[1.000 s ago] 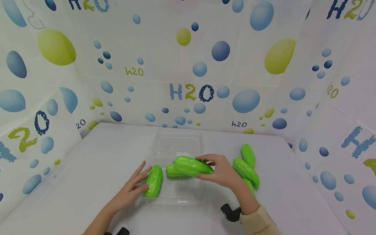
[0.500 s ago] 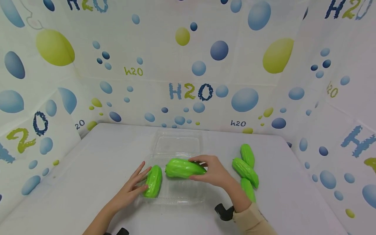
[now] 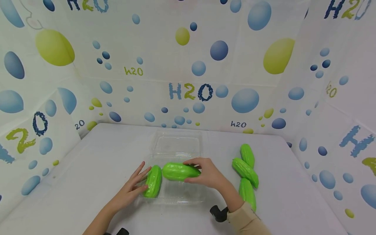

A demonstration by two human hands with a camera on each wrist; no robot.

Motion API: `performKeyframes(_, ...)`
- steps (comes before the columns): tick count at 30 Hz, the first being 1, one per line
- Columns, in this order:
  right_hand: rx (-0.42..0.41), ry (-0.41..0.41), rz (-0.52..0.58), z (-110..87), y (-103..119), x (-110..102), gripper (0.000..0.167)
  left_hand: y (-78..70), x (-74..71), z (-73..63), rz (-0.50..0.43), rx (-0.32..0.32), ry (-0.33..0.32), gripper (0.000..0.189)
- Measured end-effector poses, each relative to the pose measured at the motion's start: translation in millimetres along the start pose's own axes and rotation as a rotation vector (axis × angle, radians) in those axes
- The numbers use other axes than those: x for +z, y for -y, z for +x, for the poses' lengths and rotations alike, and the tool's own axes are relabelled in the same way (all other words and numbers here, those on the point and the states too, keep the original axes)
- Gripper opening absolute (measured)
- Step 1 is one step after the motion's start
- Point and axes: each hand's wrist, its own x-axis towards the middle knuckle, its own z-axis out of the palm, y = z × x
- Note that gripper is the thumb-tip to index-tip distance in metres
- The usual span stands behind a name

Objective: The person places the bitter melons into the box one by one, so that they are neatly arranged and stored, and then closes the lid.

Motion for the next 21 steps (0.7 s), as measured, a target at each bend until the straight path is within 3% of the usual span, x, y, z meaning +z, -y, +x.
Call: performKeyframes(21, -0.005, 0.043, -0.036, 0.5, -10.0, 11.3, 0.049, -1.2, 2.0, 0.6, -0.003, 0.014, 0.001, 0.056)
